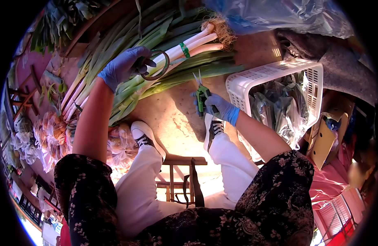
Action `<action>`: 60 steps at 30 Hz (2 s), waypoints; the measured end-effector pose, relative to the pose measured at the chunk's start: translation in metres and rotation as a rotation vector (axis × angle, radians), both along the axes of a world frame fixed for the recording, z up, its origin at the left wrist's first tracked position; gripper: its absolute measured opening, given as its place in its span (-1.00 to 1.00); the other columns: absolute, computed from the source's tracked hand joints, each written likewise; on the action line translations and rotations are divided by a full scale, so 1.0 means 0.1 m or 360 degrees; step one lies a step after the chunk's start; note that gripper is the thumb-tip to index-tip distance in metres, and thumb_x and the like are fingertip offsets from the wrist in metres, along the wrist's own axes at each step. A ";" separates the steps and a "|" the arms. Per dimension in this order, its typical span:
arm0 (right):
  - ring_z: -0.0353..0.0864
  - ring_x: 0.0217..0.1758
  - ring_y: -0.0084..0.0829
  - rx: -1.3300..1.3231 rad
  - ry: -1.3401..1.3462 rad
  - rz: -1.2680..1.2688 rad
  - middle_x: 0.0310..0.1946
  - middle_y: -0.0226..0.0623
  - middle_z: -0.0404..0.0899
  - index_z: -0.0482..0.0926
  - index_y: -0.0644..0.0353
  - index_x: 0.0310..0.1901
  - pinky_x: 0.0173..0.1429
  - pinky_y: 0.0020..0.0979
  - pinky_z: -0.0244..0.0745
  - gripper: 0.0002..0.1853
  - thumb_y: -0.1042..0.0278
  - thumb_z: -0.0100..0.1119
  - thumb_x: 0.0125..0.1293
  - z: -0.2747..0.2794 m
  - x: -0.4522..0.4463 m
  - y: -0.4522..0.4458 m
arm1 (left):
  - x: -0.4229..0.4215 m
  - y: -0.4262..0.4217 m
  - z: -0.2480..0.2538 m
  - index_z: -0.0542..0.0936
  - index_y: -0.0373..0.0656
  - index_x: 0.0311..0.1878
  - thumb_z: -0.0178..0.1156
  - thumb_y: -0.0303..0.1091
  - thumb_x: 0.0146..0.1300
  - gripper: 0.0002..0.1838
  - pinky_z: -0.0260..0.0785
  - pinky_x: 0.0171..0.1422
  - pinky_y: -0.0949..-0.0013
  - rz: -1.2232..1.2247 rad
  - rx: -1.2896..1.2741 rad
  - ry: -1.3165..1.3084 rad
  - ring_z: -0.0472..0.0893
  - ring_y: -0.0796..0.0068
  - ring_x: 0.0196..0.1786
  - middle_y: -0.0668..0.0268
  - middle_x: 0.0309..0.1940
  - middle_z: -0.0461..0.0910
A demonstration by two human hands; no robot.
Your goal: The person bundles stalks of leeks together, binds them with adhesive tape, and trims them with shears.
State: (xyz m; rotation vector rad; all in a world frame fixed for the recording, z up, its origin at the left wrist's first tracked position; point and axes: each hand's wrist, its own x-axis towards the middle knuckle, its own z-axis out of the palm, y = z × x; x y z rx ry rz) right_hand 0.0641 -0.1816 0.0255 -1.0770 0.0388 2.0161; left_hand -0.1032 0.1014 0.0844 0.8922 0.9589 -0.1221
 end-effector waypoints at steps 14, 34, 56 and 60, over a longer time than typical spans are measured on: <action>0.50 -0.21 -0.48 0.0228 -0.0641 0.0701 -0.22 -0.23 0.50 0.30 0.30 0.08 -0.14 -0.47 0.40 -0.47 0.44 -0.01 -0.03 0.11 0.06 0.54 | -0.01 -0.24 -0.08 0.31 -0.19 0.13 -0.21 0.22 0.23 -0.33 0.43 -0.33 0.30 -0.0582 -0.1273 -0.0206 0.50 0.24 -0.70 -0.40 -0.25 0.45; 0.32 -0.60 -0.55 0.0121 -0.0732 0.0888 -0.58 -0.37 0.34 0.41 0.26 -0.18 -0.59 -0.50 0.29 -0.68 0.37 -0.04 -0.04 0.30 0.20 0.68 | -0.03 -0.50 -0.25 0.55 -0.16 -0.25 -0.02 -0.17 0.23 -0.73 0.22 -0.63 0.62 -0.0970 -0.0498 0.0141 0.27 0.77 -0.77 0.43 -0.64 0.52; 0.51 -0.30 -0.39 0.0272 -0.1398 -0.0479 -0.34 -0.26 0.47 0.37 0.26 -0.22 -0.25 -0.37 0.44 -0.78 0.45 0.11 0.09 -0.09 0.19 1.35 | -0.56 -0.65 -0.60 0.51 -0.20 -0.33 -0.06 -0.26 0.29 -0.76 0.19 -0.62 0.64 -0.0544 -0.0184 0.0125 0.44 0.71 -0.61 0.38 -0.54 0.50; 0.41 -0.24 -0.22 0.1222 -0.2803 0.0778 -0.30 -0.18 0.39 0.38 0.21 -0.31 -0.15 -0.29 0.35 -0.66 0.30 0.29 -0.10 0.26 0.21 1.44 | -0.77 -0.97 -0.50 0.49 -0.17 -0.31 -0.09 -0.23 0.32 -0.75 0.23 -0.60 0.64 -0.0796 -0.0148 0.0161 0.51 0.68 -0.54 0.36 -0.48 0.53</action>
